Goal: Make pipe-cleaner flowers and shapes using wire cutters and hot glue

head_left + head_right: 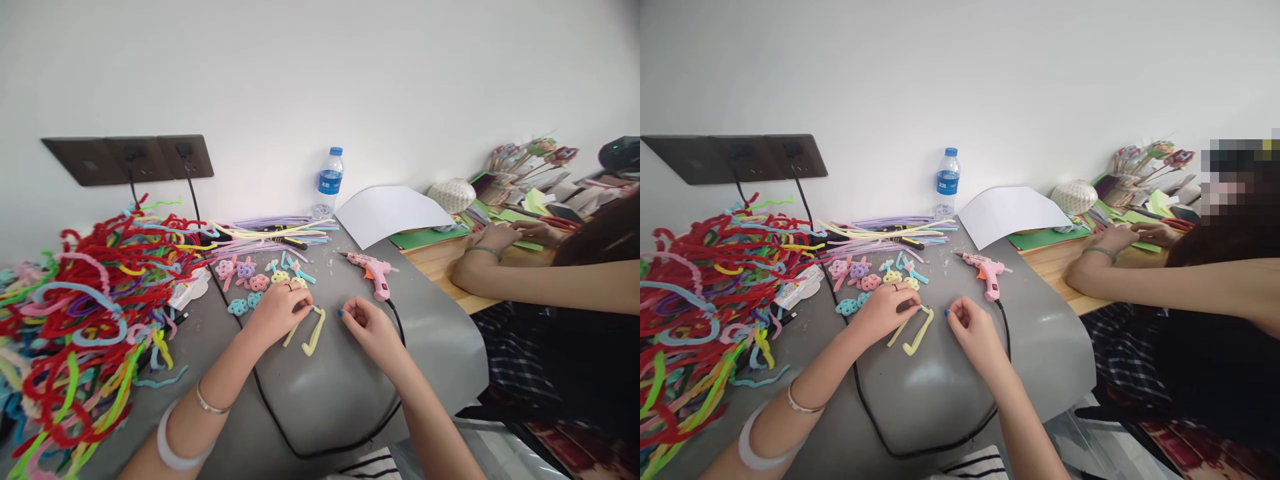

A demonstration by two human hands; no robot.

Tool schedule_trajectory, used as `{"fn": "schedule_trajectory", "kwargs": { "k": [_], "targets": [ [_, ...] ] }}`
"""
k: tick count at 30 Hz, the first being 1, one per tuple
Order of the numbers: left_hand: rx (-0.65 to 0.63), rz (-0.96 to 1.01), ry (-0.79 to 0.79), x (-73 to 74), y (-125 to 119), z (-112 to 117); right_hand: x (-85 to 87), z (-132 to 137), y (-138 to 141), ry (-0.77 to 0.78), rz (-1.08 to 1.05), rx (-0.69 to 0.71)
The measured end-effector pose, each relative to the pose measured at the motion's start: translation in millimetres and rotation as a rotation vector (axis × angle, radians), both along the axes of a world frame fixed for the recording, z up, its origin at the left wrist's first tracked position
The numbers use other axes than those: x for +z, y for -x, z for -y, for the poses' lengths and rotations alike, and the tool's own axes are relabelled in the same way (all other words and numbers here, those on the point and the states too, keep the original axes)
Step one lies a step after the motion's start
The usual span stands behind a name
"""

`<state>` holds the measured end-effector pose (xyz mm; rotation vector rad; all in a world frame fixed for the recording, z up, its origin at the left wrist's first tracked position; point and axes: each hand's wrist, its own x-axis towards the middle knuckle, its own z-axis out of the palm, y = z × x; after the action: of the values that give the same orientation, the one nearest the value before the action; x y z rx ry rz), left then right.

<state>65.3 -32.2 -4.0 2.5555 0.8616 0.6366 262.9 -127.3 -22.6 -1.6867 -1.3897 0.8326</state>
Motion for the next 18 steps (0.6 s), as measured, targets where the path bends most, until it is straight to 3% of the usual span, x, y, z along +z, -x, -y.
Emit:
{"fn": "schedule_trajectory", "kwargs": {
  "k": [11,18],
  "targets": [
    [0.012,-0.093,0.037,1.5,3,5,3.6,1,-2,0.010,-0.020,0.007],
    [0.096,-0.166,0.054,1.6,2,10,5.3,-1,-10,0.007,-0.021,-0.014]
  ]
}}
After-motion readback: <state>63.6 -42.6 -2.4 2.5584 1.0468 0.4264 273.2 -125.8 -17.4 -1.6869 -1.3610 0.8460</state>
